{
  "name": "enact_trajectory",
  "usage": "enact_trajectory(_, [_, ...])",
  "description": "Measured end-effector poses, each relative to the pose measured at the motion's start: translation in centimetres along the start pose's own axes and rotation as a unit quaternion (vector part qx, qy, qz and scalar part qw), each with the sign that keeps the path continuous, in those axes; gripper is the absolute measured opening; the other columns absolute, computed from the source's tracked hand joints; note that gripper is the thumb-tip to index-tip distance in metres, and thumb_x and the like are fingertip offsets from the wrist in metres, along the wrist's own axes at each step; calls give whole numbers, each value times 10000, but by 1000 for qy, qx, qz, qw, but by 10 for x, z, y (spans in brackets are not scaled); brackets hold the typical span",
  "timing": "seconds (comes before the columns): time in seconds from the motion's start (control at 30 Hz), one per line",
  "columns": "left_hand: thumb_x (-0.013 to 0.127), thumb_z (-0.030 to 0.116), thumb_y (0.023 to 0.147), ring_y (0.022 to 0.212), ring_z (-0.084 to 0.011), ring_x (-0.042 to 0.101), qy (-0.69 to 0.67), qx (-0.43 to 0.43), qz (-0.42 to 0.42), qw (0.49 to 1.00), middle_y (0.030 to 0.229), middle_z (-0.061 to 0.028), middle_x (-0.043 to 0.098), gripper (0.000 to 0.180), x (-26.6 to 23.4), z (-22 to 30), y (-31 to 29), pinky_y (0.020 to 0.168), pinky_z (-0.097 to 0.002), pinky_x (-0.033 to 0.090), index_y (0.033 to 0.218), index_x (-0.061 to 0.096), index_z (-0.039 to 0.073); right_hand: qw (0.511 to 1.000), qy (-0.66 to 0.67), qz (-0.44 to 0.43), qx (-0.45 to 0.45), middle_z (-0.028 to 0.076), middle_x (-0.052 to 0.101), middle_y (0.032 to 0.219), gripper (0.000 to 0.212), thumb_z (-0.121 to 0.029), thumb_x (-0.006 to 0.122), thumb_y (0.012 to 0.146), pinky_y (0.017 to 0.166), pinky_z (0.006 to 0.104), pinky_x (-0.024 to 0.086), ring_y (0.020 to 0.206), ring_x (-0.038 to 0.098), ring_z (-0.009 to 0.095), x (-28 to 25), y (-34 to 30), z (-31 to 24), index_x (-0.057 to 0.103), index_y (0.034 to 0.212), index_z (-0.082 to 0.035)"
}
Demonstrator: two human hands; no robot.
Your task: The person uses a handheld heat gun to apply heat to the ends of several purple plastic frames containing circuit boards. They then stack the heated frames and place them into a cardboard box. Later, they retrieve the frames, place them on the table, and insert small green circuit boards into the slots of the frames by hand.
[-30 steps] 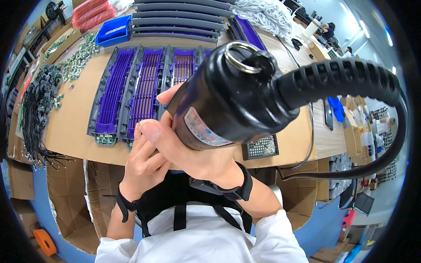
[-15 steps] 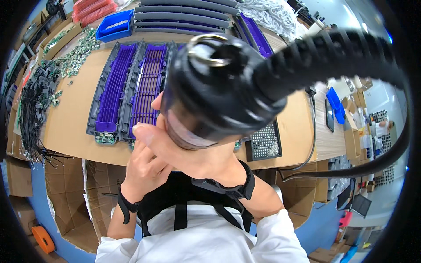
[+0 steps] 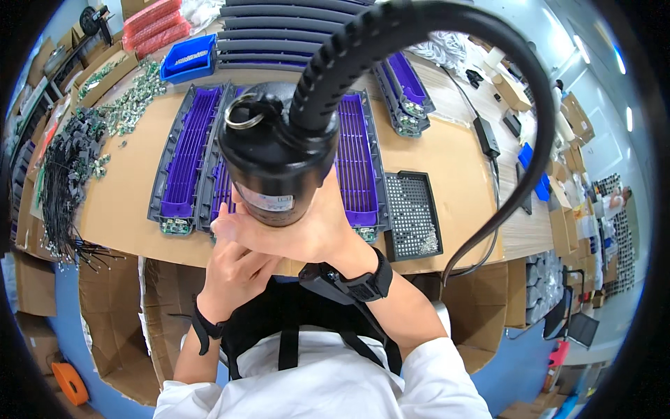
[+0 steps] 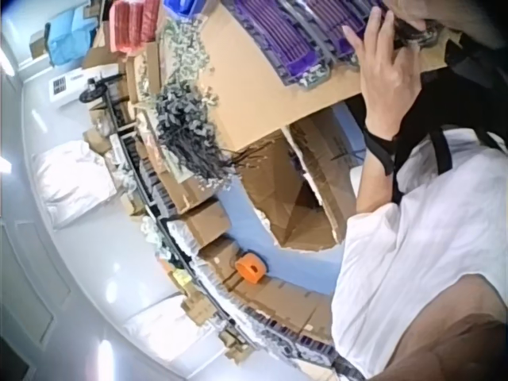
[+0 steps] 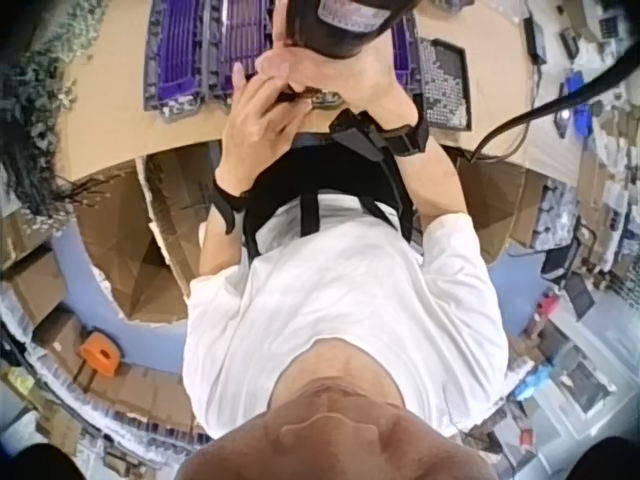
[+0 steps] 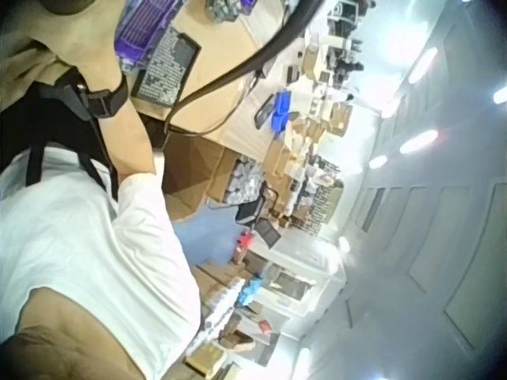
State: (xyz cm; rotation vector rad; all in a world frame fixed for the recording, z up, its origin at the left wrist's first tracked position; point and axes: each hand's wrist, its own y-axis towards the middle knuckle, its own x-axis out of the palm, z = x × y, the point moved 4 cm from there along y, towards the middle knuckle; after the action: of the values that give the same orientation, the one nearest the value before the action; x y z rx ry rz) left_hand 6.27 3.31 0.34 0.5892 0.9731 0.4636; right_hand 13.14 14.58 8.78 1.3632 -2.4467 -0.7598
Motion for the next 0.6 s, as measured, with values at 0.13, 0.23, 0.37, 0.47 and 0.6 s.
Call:
enact_trajectory(0.13, [721,59,748,1220,-279,541,-1,-1,3,1000,1134,-75,627,49,0,0,-1,1094,-609,238,780,698,89,992,97,-2,75,60,564,654,368,-111,786,727,561,239,463,578,575,116,3,-1,-6,476,890,4])
enact_trajectory(0.23, [732,58,734,1201,-276,551,-7,0,7,1000,1135,-71,627,53,0,0,0,1101,-596,233,768,703,86,997,61,-49,15,66,569,697,329,-64,767,704,577,251,463,587,571,127,-1,3,0,510,900,-2])
enact_trajectory(0.37, [746,56,716,1181,-277,560,-24,-24,10,999,1147,-74,629,63,2,-1,-1,1101,-586,232,762,711,81,988,141,-40,55,67,561,717,301,-28,760,700,489,242,438,519,545,124,-1,3,1,519,879,-9])
enact_trajectory(0.47, [748,53,711,1181,-280,558,-25,-9,10,1000,1152,-78,630,68,2,1,-1,1095,-582,237,763,715,82,982,172,-32,68,78,559,699,291,-10,748,710,436,234,423,478,527,116,-2,-1,3,512,879,3])
enact_trajectory(0.6, [752,51,707,1188,-279,553,-28,-11,5,1000,1151,-80,630,75,5,1,0,1095,-573,236,764,715,82,986,153,-6,71,79,578,689,300,-12,754,705,462,231,428,492,535,106,-5,-5,-1,535,909,15])
